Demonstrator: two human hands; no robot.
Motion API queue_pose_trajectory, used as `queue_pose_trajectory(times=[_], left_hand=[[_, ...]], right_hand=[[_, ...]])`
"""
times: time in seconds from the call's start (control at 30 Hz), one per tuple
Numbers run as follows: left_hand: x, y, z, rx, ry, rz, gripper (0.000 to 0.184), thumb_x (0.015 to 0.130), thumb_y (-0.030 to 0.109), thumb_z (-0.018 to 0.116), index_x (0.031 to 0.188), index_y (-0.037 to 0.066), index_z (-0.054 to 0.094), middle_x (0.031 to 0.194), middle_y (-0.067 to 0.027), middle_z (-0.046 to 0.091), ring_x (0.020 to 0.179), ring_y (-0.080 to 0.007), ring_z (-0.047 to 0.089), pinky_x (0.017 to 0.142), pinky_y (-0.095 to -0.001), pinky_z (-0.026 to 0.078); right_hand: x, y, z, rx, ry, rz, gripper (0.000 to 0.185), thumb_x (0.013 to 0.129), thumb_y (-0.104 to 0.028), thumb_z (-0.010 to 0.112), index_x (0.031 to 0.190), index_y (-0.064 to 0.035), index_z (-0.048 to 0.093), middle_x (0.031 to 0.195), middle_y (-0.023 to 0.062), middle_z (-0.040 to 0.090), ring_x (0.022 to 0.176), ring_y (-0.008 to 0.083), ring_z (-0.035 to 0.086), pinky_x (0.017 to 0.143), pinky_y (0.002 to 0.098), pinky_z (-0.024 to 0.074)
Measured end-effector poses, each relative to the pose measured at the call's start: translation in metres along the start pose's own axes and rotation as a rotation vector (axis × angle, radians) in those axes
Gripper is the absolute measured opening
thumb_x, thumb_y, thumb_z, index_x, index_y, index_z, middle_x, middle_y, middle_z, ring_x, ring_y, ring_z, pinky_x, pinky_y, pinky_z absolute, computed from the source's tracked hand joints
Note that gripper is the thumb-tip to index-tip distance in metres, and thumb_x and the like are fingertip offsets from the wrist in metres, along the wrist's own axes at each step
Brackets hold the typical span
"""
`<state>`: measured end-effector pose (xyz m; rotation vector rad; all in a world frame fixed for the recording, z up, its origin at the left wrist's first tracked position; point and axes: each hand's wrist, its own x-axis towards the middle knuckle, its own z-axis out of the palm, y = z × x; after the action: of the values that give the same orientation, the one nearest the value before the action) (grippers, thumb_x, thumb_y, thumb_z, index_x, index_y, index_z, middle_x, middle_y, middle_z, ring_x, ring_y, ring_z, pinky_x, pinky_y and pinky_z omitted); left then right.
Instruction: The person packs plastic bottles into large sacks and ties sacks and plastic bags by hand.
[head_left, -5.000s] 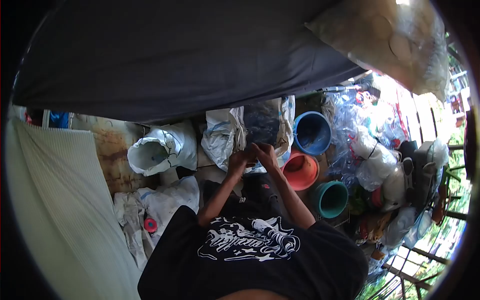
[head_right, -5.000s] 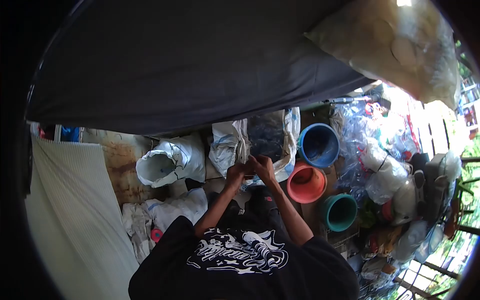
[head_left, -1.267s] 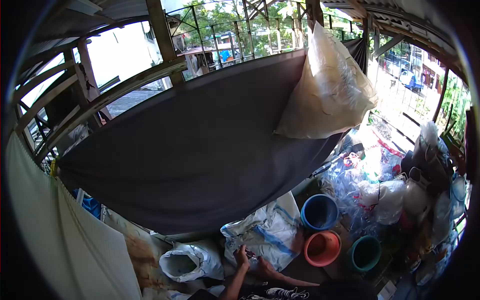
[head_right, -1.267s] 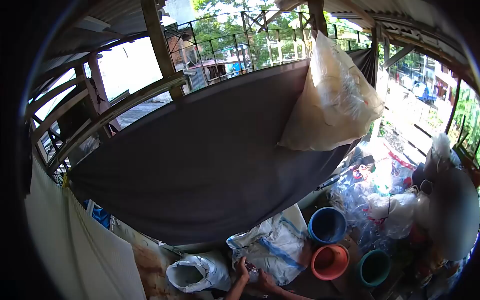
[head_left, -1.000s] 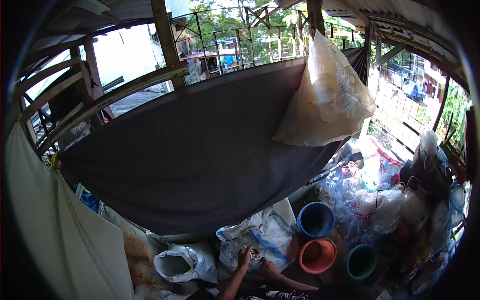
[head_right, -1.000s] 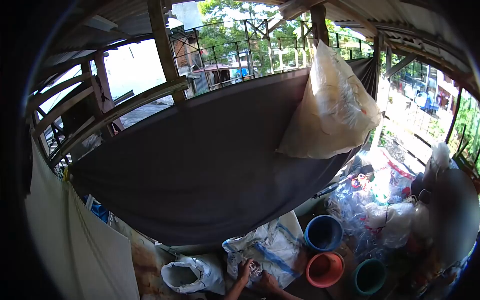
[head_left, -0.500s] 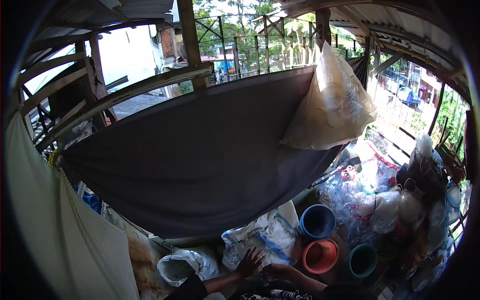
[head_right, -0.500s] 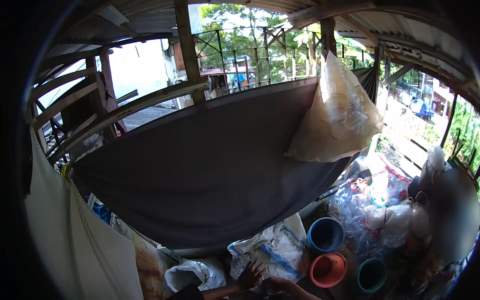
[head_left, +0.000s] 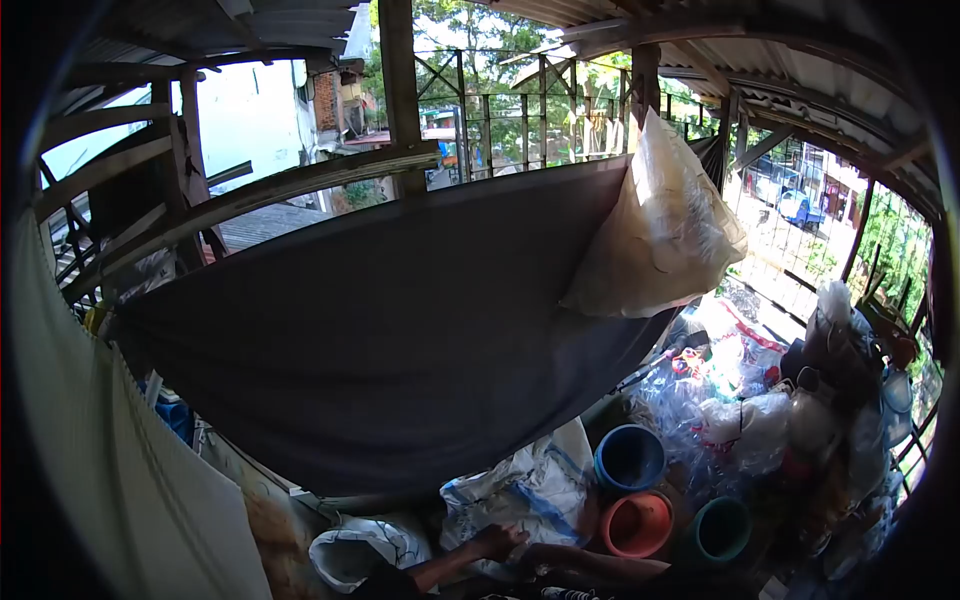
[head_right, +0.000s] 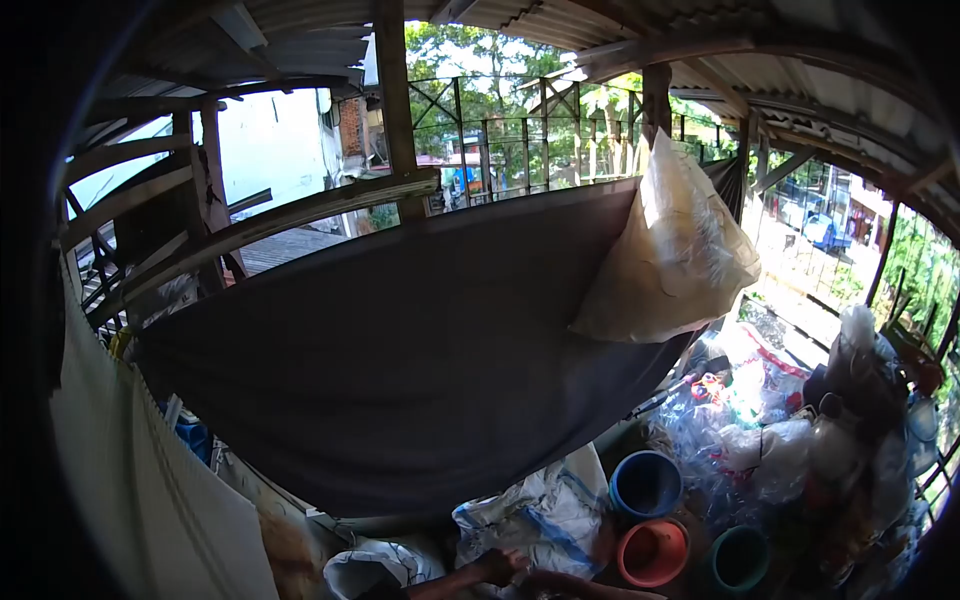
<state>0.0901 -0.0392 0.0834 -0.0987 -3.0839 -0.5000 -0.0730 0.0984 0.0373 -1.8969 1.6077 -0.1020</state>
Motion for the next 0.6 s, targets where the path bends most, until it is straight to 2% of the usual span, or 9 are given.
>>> queue_pose_trajectory(times=[0.03, 0.1, 0.23, 0.3, 0.4, 0.53, 0.6], left_hand=[[0.002, 0.001, -0.001, 0.002, -0.005, 0.000, 0.039, 0.070, 0.015, 0.064, 0.106, 0.005, 0.053, 0.089, -0.0205, 0.060, 0.084, -0.0371, 0.065, 0.064, -0.0458, 0.055], [0.009, 0.004, 0.001, -0.002, -0.168, -0.091, 0.043, 0.070, 0.019, 0.066, 0.108, 0.004, 0.053, 0.093, -0.0219, 0.062, 0.084, -0.0396, 0.065, 0.067, -0.0482, 0.055], [0.023, 0.013, -0.003, -0.060, -0.205, -0.157, 0.047, 0.069, 0.025, 0.069, 0.107, 0.004, 0.054, 0.093, -0.0233, 0.063, 0.084, -0.0422, 0.065, 0.070, -0.0499, 0.054], [0.031, 0.013, -0.003, -0.071, -0.310, -0.281, 0.048, 0.067, 0.029, 0.071, 0.106, 0.004, 0.056, 0.092, -0.0234, 0.065, 0.088, -0.0417, 0.065, 0.074, -0.0490, 0.054], [0.037, 0.005, 0.016, -0.165, -0.317, -0.318, 0.047, 0.064, 0.029, 0.072, 0.105, 0.007, 0.060, 0.091, -0.0222, 0.067, 0.089, -0.0392, 0.066, 0.077, -0.0475, 0.054], [0.041, -0.011, 0.079, -0.261, -0.295, -0.348, 0.050, 0.061, 0.028, 0.073, 0.107, 0.010, 0.061, 0.092, -0.0188, 0.068, 0.092, -0.0368, 0.066, 0.079, -0.0469, 0.053], [0.043, -0.010, 0.085, -0.389, -0.303, -0.323, 0.053, 0.059, 0.032, 0.074, 0.107, 0.011, 0.062, 0.094, -0.0173, 0.068, 0.093, -0.0368, 0.065, 0.081, -0.0472, 0.051]], right_hand=[[0.001, 0.000, 0.000, -0.003, 0.000, 0.002, 0.030, 0.084, -0.020, 0.059, 0.111, -0.0072, 0.064, 0.098, 0.0081, 0.067, 0.091, 0.0208, 0.062, 0.079, 0.0318, 0.0481], [0.005, 0.003, 0.000, -0.014, 0.008, -0.001, 0.031, 0.084, -0.020, 0.059, 0.112, -0.0071, 0.063, 0.099, 0.0087, 0.067, 0.091, 0.0214, 0.062, 0.079, 0.0320, 0.0481], [0.004, 0.005, 0.000, -0.036, 0.022, -0.008, 0.032, 0.083, -0.020, 0.060, 0.113, -0.0069, 0.062, 0.100, 0.0097, 0.066, 0.092, 0.0228, 0.062, 0.080, 0.0323, 0.0481], [0.004, 0.007, -0.001, -0.040, 0.029, -0.009, 0.033, 0.083, -0.020, 0.060, 0.113, -0.0068, 0.062, 0.100, 0.0102, 0.066, 0.092, 0.0235, 0.062, 0.080, 0.0325, 0.0481], [0.000, 0.008, -0.004, -0.048, 0.048, -0.006, 0.034, 0.082, -0.021, 0.060, 0.114, -0.0067, 0.061, 0.101, 0.0110, 0.065, 0.093, 0.0245, 0.062, 0.081, 0.0328, 0.0481], [-0.004, 0.014, -0.008, -0.058, 0.063, -0.010, 0.036, 0.082, -0.021, 0.060, 0.115, -0.0066, 0.060, 0.102, 0.0120, 0.065, 0.093, 0.0258, 0.062, 0.081, 0.0331, 0.0482], [-0.004, 0.017, -0.009, -0.068, 0.078, -0.011, 0.037, 0.081, -0.021, 0.060, 0.115, -0.0065, 0.059, 0.103, 0.0125, 0.065, 0.094, 0.0265, 0.062, 0.082, 0.0333, 0.0482]])
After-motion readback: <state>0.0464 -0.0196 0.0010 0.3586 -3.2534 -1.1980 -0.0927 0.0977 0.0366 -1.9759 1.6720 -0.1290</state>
